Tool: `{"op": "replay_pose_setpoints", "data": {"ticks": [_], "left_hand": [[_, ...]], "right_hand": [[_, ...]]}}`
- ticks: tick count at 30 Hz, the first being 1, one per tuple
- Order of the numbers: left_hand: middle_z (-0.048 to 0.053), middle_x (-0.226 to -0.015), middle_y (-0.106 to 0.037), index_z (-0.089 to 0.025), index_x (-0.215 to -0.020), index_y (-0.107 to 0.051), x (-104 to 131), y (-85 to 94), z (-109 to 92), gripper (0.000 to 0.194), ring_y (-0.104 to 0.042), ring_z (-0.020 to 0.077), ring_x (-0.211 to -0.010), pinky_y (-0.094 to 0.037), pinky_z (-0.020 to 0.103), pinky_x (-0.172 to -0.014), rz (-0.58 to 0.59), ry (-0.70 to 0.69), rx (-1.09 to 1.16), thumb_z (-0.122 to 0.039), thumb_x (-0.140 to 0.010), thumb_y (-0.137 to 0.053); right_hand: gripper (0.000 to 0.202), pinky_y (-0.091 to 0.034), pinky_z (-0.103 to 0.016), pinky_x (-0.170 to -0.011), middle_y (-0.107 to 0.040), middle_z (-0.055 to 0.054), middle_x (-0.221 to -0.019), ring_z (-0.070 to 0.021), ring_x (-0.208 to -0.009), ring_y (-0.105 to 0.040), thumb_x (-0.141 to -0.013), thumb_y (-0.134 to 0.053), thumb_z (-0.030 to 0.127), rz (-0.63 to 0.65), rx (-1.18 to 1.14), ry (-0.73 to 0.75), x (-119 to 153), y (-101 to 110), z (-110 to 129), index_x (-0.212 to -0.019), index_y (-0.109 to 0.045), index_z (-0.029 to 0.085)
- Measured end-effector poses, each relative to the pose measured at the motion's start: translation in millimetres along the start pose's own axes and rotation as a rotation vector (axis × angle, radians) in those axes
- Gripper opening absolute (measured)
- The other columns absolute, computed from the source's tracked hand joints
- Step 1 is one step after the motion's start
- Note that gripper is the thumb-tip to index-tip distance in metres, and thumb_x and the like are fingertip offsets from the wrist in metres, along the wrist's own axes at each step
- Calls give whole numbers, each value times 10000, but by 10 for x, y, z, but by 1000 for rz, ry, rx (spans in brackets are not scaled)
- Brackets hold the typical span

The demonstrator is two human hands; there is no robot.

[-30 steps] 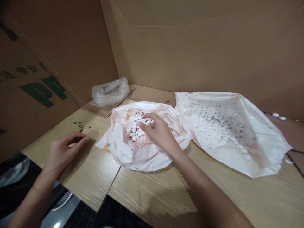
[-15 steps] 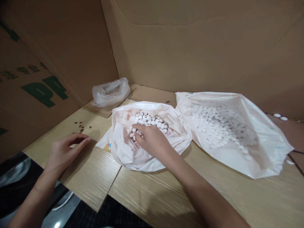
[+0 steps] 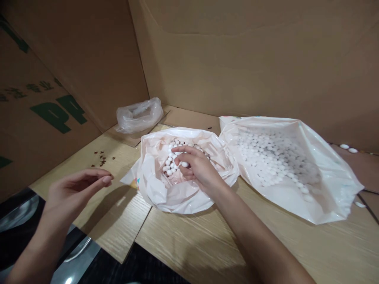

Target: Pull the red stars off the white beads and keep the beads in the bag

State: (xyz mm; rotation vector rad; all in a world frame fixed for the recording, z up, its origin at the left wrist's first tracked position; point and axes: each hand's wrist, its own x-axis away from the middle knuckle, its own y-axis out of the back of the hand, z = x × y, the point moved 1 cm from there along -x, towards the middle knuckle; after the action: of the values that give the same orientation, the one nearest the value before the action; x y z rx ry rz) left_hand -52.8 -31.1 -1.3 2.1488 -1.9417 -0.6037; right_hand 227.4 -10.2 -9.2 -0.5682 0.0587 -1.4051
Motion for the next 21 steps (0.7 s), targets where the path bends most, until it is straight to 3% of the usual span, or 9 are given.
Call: {"op": "replay_pose_setpoints", "data": {"ticks": [6,10,14,21], "left_hand": [[11,-708,-717,-233,-747,-763,216,-398,-402,86,-657,82,-601,-522,98,-587,225,-30,283,-192,-677,-791],[-2,-767,-724,-250,-784,-762,305,-663,-516,106,-664,71,-668,-523,96,-637,321,-44,379,-159,-729,-759],[0,-802,-699,-230,-778,-745,354,-798,-547,73,-645,77,-739,-520,125,-672,311,-82,417,-160,-760,-738],[-25,-820,-675,-254,-808,-734,445,-868,-584,169,-612,63,-792,-495,125,-711,290,-174,449,-91,-771,-708]], "right_hand": [[438,-108,-139,-388,-448,93,-600,16,-392,-258,-664,-827,263,62,-130,33,81,-99,2,-981,-545,152],[457,-111,-132,-374,-423,104,-559,18,-381,-227,-666,-847,344,140,-141,37,190,-219,1,-936,-528,159],[427,-129,-138,-361,-424,82,-542,2,-383,-235,-711,-796,465,131,-94,62,302,-321,-24,-789,-507,159],[492,-221,-179,-391,-393,46,-502,-28,-423,-323,-832,-662,512,41,189,312,387,-378,-71,-569,-488,134]]}}
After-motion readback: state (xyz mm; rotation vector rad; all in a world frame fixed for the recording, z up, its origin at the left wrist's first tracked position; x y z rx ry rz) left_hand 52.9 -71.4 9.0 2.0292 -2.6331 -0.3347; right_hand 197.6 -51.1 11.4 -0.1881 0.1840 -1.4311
